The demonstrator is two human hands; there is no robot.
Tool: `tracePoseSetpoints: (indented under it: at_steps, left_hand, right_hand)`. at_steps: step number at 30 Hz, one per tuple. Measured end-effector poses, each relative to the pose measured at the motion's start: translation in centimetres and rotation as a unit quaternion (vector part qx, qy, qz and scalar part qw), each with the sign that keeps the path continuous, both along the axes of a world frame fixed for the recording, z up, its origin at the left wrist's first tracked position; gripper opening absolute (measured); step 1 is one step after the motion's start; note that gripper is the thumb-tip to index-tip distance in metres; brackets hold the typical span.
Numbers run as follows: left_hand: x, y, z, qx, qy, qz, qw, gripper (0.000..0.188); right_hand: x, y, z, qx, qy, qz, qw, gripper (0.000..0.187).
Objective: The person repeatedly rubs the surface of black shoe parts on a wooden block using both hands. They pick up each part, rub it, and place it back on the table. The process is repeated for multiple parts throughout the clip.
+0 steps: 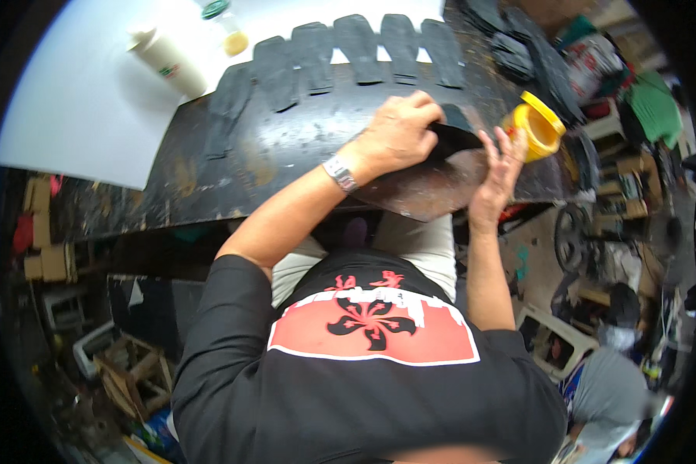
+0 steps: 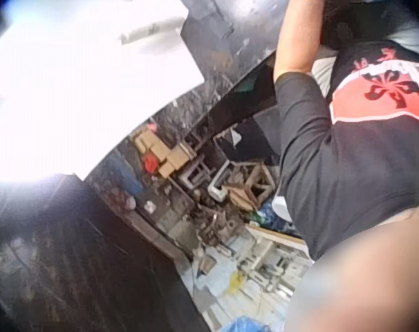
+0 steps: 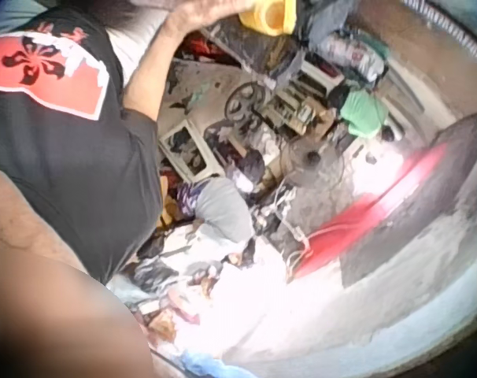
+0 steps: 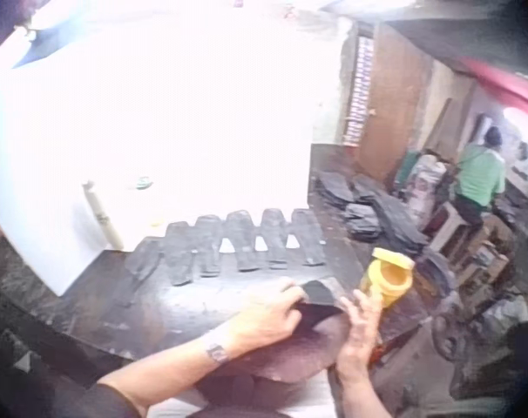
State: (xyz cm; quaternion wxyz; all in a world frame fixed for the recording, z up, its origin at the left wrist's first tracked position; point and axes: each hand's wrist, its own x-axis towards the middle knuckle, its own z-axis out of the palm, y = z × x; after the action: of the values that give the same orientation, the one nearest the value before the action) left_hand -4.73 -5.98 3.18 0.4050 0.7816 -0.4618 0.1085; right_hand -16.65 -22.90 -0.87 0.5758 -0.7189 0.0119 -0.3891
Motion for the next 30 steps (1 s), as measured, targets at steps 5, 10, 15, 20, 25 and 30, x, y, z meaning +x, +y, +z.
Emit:
tracePoseSetpoints:
  at_steps: [5,10,15,20,25,30]
  left_hand:
    - [-1.8,2.7,2.7,-0.082,0.124,-0.023,0.989,0.024]
    - [-1.0,8.5,3.4,-0.200,0.212,0.024,0.956,0.029]
    - [6.7,15.3,0.7,-0.281,0.361,0.143,0.878,0.041]
    - [14.5,18.1,-3.0,-0.211,0.324,0.368,0.846,0.039]
    - [18.8,18.3,-4.9,-0.162,0.234,0.434,0.855,0.039]
    - [19.8,18.1,-5.1,-0.086,0.172,0.452,0.871,0.044]
  right_hand:
    - [-0.5,0.6,0.5,-0.001,0.024,0.019,1.000,0.083]
    - [-0.3,1.0,0.4,-0.026,0.037,0.019,0.999,0.078]
    - [-0.3,0.9,0.1,-0.031,0.037,0.028,0.998,0.074]
    - [-0.4,1.0,0.2,-0.035,0.052,0.026,0.998,0.073]
    - [-0.3,1.0,0.4,-0.039,0.063,0.025,0.997,0.075]
    - [-0.4,1.0,0.4,-0.043,0.072,0.022,0.996,0.076]
